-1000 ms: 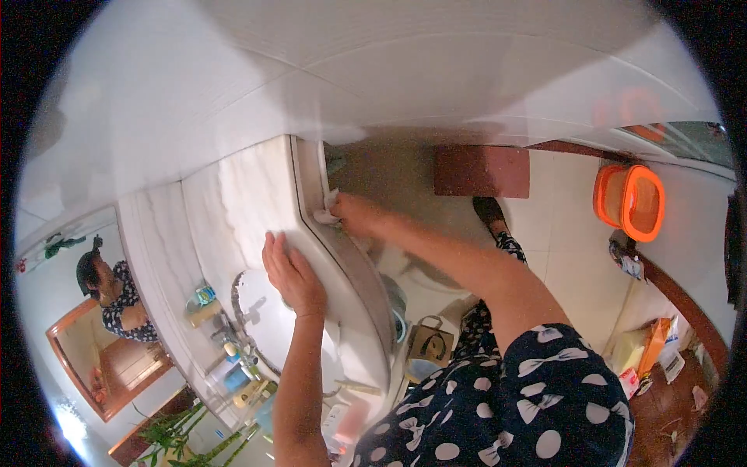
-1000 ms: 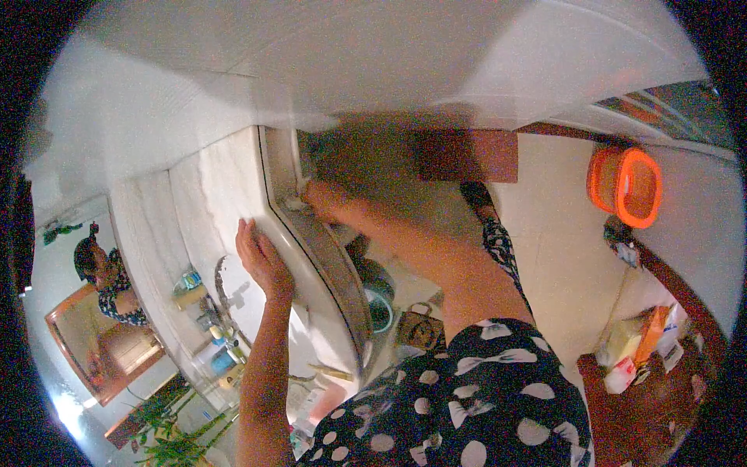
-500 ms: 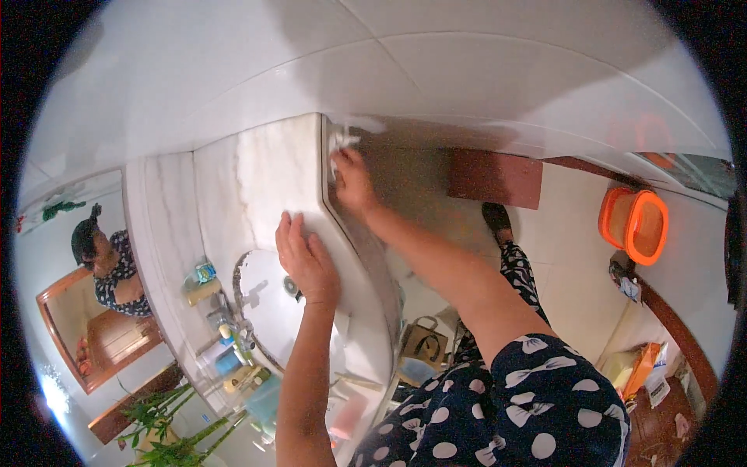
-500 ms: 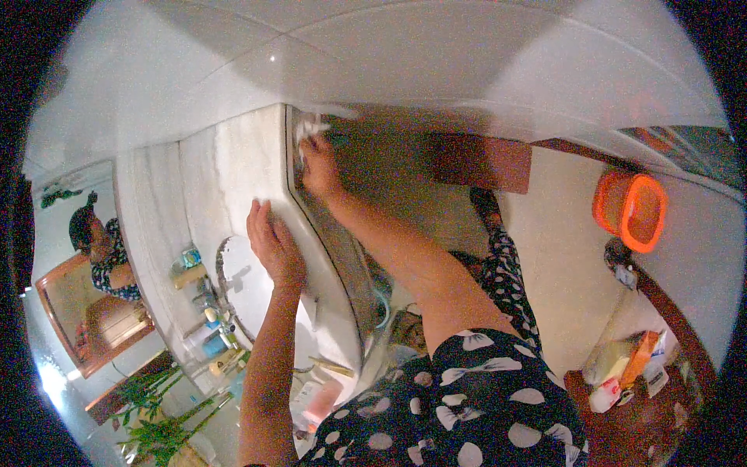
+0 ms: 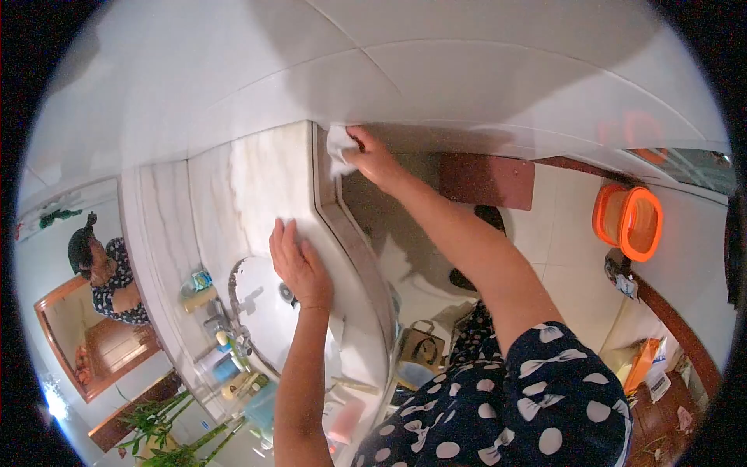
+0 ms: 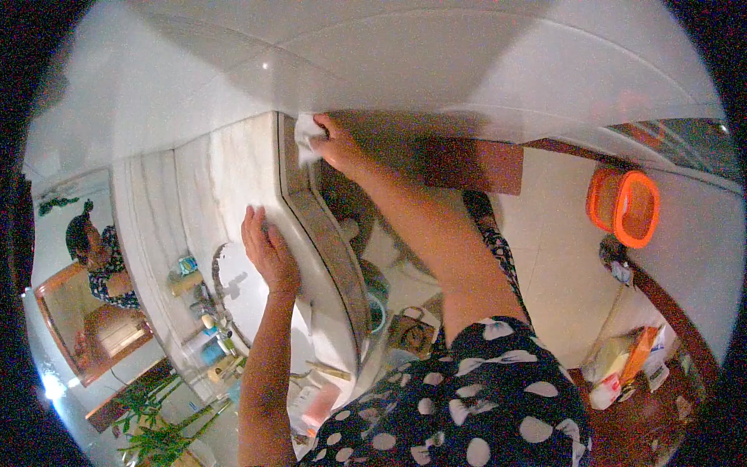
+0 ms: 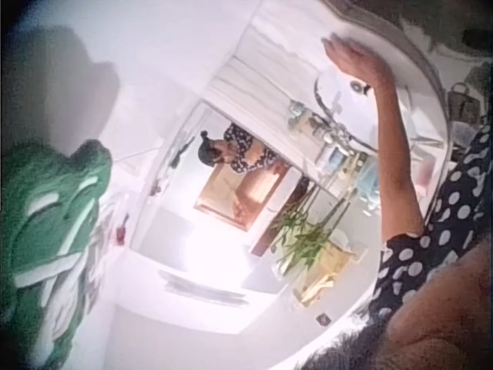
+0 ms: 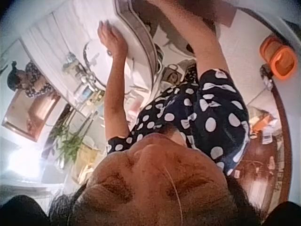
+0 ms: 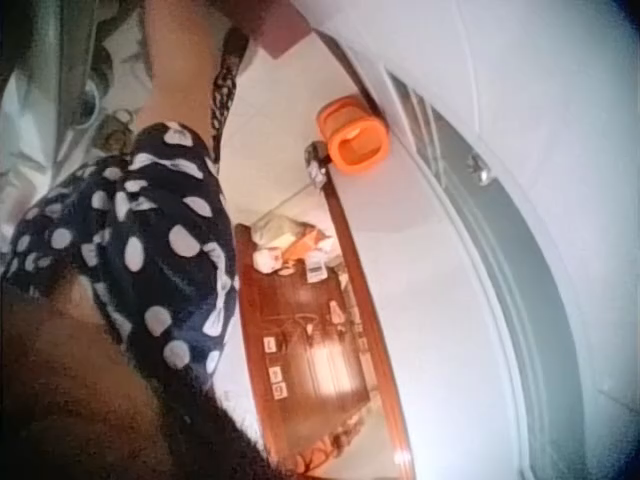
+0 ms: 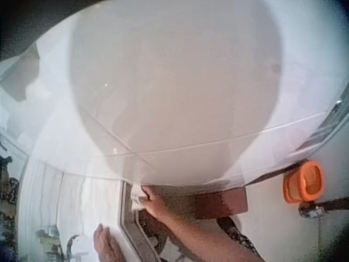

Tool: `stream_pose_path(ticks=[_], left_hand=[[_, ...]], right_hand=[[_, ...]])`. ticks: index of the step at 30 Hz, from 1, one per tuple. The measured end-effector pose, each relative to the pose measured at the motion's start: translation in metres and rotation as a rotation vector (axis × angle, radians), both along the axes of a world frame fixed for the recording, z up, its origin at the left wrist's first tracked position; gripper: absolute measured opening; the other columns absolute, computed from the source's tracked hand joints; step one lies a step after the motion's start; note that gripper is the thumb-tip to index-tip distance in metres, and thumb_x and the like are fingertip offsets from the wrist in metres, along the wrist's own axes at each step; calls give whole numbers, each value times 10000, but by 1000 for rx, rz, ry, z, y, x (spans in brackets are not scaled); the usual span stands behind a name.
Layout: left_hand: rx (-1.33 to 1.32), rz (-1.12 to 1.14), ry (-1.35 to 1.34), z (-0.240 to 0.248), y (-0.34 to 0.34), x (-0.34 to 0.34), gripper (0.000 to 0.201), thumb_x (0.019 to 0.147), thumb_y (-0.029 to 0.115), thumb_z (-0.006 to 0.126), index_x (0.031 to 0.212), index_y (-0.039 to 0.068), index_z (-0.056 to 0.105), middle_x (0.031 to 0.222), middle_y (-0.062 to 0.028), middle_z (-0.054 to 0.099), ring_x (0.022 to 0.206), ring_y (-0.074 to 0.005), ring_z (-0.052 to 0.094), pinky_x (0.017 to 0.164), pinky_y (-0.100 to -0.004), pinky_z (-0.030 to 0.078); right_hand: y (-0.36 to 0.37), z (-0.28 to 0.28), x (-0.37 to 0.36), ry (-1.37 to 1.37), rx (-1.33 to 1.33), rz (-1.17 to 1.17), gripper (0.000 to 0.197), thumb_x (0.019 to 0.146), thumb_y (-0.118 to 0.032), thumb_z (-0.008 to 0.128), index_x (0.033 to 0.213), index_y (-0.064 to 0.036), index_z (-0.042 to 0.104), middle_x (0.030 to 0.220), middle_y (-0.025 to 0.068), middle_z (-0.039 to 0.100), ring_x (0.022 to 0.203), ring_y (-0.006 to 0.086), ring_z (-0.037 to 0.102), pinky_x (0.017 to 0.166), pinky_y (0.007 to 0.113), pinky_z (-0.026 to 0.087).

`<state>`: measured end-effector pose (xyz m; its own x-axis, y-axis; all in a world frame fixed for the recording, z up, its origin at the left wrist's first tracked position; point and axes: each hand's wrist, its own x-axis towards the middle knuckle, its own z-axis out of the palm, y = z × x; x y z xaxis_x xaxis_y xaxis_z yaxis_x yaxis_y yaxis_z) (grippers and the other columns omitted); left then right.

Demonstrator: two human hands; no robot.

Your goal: Cleaning a bathroom mirror and organizing toiletries on the vanity.

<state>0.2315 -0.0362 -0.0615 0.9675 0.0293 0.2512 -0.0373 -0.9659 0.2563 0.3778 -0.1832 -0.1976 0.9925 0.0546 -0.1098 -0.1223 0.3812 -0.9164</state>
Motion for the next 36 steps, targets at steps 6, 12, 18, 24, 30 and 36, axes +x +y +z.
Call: stream_pose_path(ticks=[6, 12, 18, 24, 30, 36], left_hand=[[30, -5, -7, -1, 1, -2, 391, 893, 91, 470, 1281, 44, 488, 1394, -193, 431, 1289, -378, 380, 1074, -472, 275], [15, 5, -5, -2, -13, 5, 382, 899, 92, 471, 1276, 35, 489, 1389, -195, 435, 1295, -377, 374, 1075, -466, 278], [19, -26, -13, 2, -2, 0, 374, 902, 93, 465, 1266, 13, 490, 1372, -224, 437, 1268, -405, 393, 1068, -479, 290], [41, -29, -30, 1, 1, 0, 363, 893, 76, 466, 1248, 8, 501, 1355, -236, 449, 1245, -415, 413, 1054, -484, 310], [-10, -32, -35, -5, -9, 7, 357, 875, 56, 490, 1230, 23, 513, 1351, -227, 458, 1242, -402, 423, 1051, -476, 318], [53, 5, -20, 0, 4, -2, 369, 872, 64, 487, 1238, 23, 510, 1353, -218, 459, 1245, -399, 421, 1053, -477, 317]], right_hand=[[69, 15, -17, -81, -532, -216, 380, 745, 46, 570, 1120, -8, 540, 1102, 224, 569, 1047, 391, 559, 910, 422, 447], [41, -11, -72, -427, -434, 102, 325, 738, 44, 577, 1060, 9, 562, 1040, 178, 605, 1036, 356, 570, 885, 417, 454], [-28, -11, -57, -83, -89, 713, 322, 817, -46, 564, 1134, -72, 611, 1103, 68, 647, 1012, 186, 616, 854, 361, 483], [-30, 0, -43, 490, 808, 675, 297, 879, -139, 542, 1161, -72, 606, 1111, 65, 648, 1010, 190, 624, 892, 343, 489], [24, -25, -35, 353, 171, 421, 261, 863, -157, 592, 1101, -48, 599, 1015, 77, 653, 925, 208, 624, 806, 371, 499], [65, -10, -64, 39, -607, -277, 189, 739, -29, 659, 898, -28, 558, 859, 164, 530, 837, 362, 547, 765, 436, 454]])
